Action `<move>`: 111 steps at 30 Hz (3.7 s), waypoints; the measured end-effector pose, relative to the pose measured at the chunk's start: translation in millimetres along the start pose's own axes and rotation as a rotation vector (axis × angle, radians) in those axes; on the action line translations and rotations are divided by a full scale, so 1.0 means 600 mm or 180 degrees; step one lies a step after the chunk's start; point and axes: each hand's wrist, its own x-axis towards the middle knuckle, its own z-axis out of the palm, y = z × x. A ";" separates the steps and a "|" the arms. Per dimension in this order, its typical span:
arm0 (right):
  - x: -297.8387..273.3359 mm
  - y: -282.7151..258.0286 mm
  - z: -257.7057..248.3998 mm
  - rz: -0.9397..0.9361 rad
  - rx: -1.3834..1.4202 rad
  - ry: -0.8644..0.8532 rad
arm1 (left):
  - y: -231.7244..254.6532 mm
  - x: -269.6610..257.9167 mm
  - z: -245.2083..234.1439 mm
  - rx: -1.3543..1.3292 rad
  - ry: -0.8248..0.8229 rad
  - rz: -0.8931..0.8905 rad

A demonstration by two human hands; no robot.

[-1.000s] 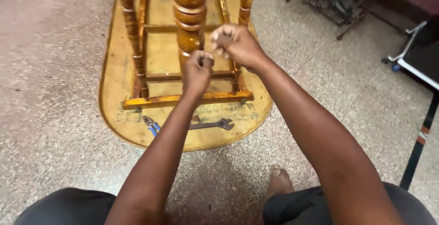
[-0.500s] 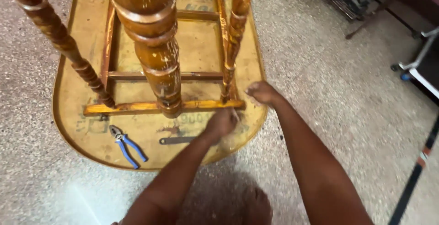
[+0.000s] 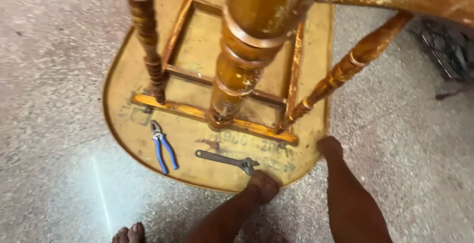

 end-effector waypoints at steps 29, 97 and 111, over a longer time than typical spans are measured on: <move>-0.198 -0.362 0.125 0.0118 0.3038 -0.1171 | -0.335 -0.409 0.098 0.1541 0.1259 -0.0939; -0.235 -0.545 -0.138 -0.3252 -0.1613 -0.0493 | -0.330 -0.309 -0.099 -0.0540 0.1012 -0.1332; -0.414 -0.565 -0.005 -0.3298 -0.1151 -0.0097 | -0.278 -0.460 -0.033 -0.0390 -0.0548 -0.2368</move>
